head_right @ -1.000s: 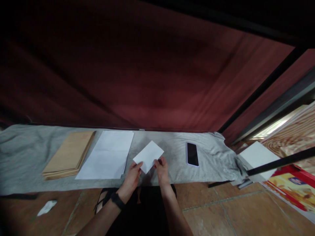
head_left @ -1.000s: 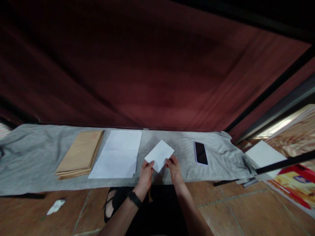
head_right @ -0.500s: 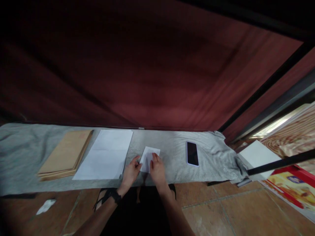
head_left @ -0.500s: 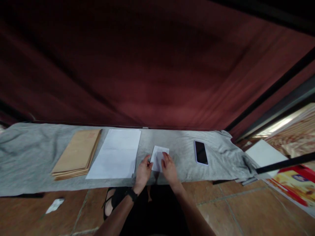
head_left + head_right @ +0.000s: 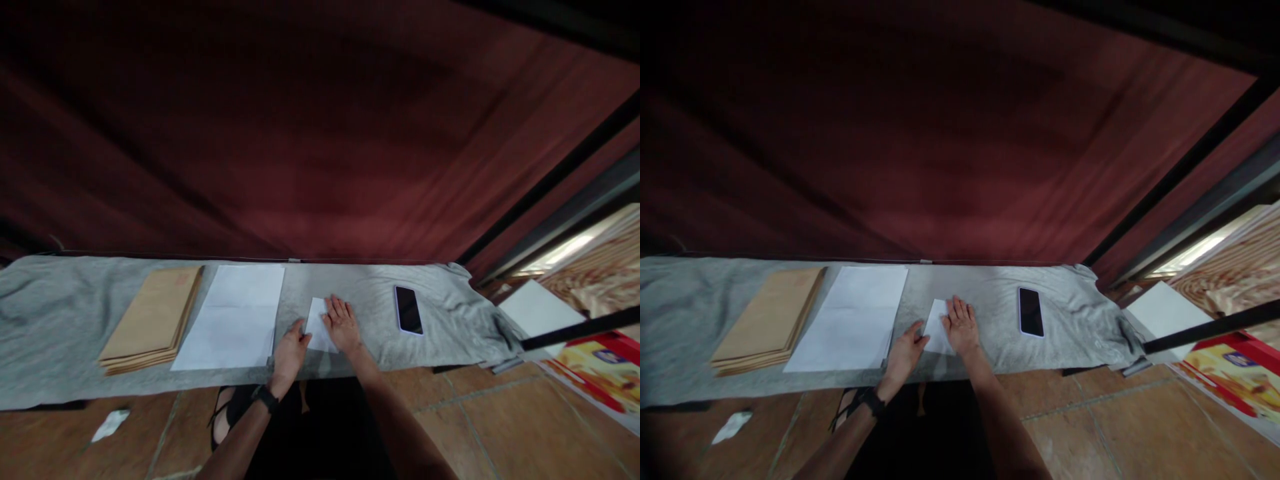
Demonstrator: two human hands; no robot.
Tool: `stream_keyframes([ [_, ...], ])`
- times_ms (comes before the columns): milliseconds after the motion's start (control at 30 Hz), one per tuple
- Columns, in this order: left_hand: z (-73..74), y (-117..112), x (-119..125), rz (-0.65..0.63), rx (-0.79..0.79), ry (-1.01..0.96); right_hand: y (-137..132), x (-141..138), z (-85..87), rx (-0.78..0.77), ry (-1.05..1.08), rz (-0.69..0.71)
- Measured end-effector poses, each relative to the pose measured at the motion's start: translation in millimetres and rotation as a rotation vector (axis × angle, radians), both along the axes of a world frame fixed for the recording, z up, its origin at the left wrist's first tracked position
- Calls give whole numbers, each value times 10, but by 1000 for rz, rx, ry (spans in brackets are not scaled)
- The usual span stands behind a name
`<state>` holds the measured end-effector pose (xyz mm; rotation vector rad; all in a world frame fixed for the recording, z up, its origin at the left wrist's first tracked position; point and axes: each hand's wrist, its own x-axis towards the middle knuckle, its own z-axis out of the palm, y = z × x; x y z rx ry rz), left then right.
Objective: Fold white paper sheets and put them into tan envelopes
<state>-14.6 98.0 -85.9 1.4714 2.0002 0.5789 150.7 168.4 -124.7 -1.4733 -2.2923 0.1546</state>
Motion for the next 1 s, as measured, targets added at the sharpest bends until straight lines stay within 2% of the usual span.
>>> stream_keyframes([
  [100, -66, 8, -24, 44, 28, -116, 106, 43, 9, 2, 38, -49],
  [200, -136, 23, -46, 118, 39, -321, 150, 102, 36, -19, 125, -59],
  [300, -161, 40, -78, 165, -1, -560, 163, 175, 82, -109, 281, -52],
  [367, -137, 48, -114, 152, -47, -659, 170, 228, 119, -187, 383, -37],
  [567, 32, 67, -271, -7, -116, -761, 183, 410, 215, -310, 525, -21],
  [700, 122, 101, -339, -86, -125, -793, 128, 546, 270, -449, 612, 25],
  [833, 145, 136, -356, -20, -46, -783, 24, 619, 295, -558, 739, 2],
  [1000, 81, 95, -269, 56, -4, -784, -82, 590, 261, -581, 945, -175],
])
